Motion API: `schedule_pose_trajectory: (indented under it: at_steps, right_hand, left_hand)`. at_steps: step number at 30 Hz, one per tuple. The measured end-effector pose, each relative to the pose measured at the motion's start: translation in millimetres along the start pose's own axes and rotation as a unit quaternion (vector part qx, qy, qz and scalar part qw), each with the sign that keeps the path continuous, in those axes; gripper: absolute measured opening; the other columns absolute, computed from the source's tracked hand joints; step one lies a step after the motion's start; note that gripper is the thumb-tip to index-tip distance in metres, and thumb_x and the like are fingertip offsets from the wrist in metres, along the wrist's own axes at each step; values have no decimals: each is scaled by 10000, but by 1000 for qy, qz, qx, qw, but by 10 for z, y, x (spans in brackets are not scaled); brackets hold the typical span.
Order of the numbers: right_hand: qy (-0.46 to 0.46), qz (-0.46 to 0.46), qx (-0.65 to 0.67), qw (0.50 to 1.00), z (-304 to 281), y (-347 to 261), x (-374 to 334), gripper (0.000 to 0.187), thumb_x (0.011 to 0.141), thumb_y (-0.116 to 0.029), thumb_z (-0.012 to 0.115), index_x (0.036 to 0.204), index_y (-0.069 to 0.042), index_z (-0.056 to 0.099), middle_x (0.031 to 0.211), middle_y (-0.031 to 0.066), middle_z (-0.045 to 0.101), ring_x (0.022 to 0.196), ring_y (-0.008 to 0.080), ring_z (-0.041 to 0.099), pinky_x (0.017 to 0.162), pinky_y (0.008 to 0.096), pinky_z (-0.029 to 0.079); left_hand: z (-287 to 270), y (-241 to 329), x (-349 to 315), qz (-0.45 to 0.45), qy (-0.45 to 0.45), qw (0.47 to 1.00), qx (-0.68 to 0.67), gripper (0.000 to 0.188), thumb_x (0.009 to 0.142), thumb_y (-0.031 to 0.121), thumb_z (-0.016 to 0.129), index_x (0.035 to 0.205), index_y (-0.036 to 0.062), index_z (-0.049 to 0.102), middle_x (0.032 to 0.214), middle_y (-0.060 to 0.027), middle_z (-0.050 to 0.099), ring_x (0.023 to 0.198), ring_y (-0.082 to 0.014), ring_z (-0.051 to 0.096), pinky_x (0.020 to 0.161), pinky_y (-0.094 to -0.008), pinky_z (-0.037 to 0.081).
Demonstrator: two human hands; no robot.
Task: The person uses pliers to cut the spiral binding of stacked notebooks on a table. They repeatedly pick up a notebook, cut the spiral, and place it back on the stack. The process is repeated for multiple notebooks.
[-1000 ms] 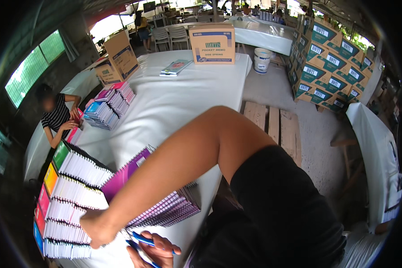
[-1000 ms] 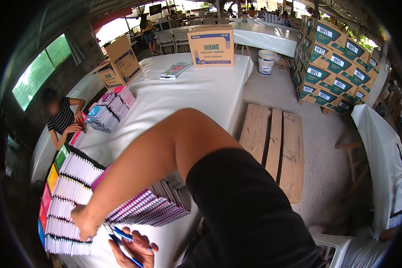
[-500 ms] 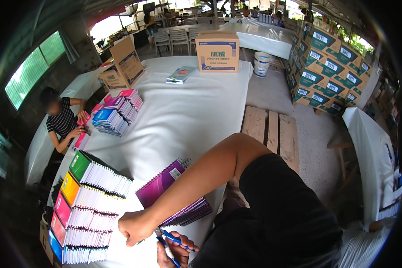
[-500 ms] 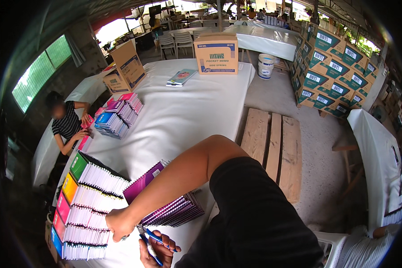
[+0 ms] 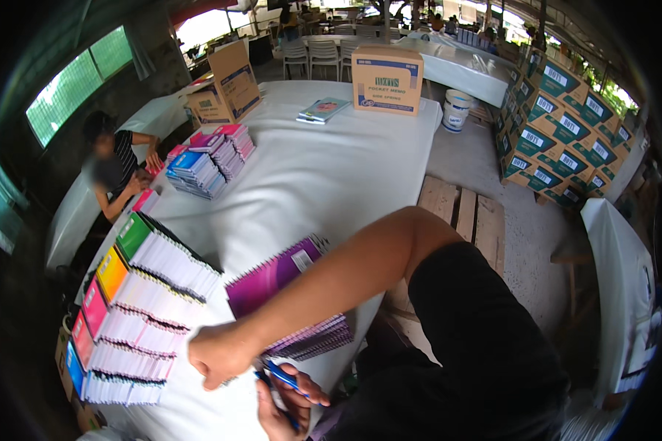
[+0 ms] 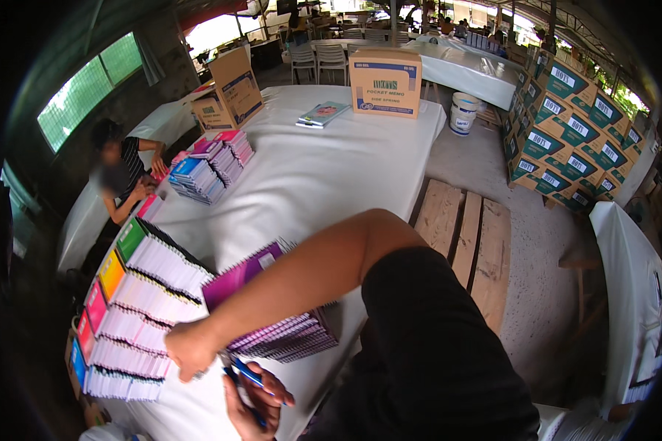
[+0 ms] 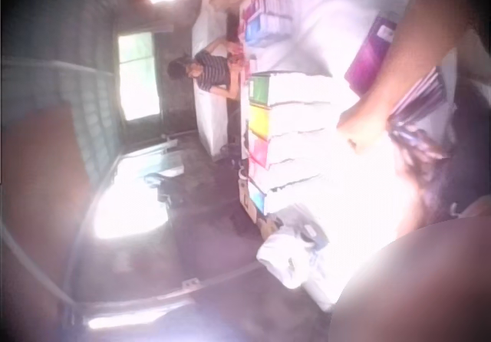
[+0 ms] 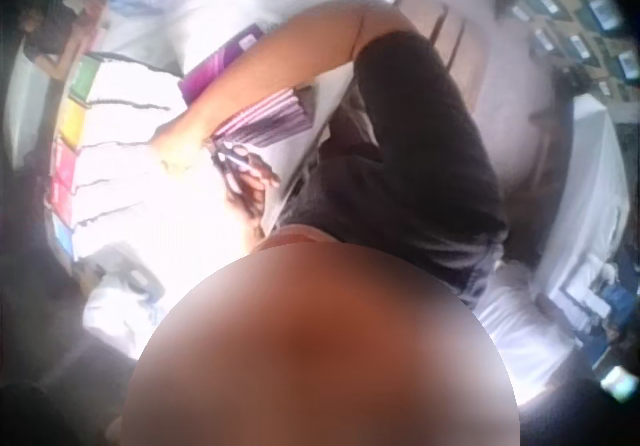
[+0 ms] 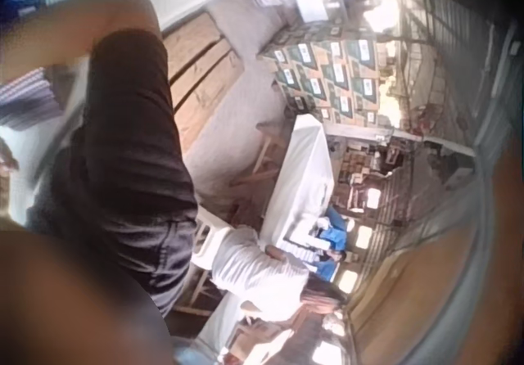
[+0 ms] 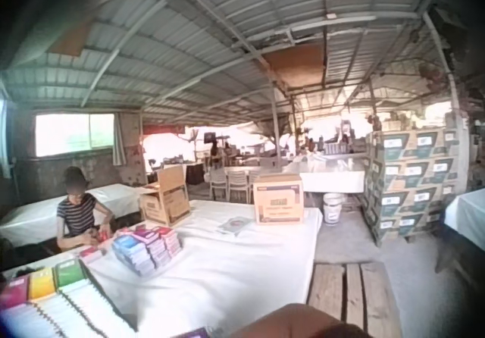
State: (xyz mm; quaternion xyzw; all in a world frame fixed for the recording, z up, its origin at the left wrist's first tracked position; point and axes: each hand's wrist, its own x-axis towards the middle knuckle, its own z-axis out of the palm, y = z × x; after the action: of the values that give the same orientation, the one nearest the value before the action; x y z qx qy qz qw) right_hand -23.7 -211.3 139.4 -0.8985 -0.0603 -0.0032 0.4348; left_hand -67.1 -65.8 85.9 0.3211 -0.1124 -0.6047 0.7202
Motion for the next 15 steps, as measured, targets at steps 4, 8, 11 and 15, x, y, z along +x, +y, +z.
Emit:
schedule_pose_trajectory:
  at_steps: [4,8,11,15]
  right_hand:
    - [-2,-48,-27,998,-12,10,39,267,683,-272,680,607,-19,645,559,83,627,535,179,618,525,324,487]
    - [2,-37,-14,999,-31,10,70,316,715,-375,703,636,-70,685,613,43,652,543,157,596,514,303,472]
    - [-11,-14,-2,1000,-31,21,108,349,713,-402,700,632,-64,674,545,46,581,471,174,522,429,330,401]
    - [-10,-43,-6,999,-52,27,111,361,706,-392,698,651,-36,672,565,67,594,482,178,516,441,330,403]
  left_hand:
    - [-36,-146,47,75,-71,994,-43,530,969,495,293,1110,22,487,823,-138,561,681,-266,591,605,-446,530]
    - [91,-221,78,116,-58,991,-21,498,976,481,297,1067,30,486,740,-105,542,599,-231,564,529,-390,513]
    - [163,-271,114,143,-80,986,-24,484,974,487,309,1055,41,481,704,-68,508,574,-194,528,522,-354,483]
    - [129,-340,153,168,2,986,19,465,967,500,320,1045,73,485,715,-43,483,578,-167,499,532,-341,457]
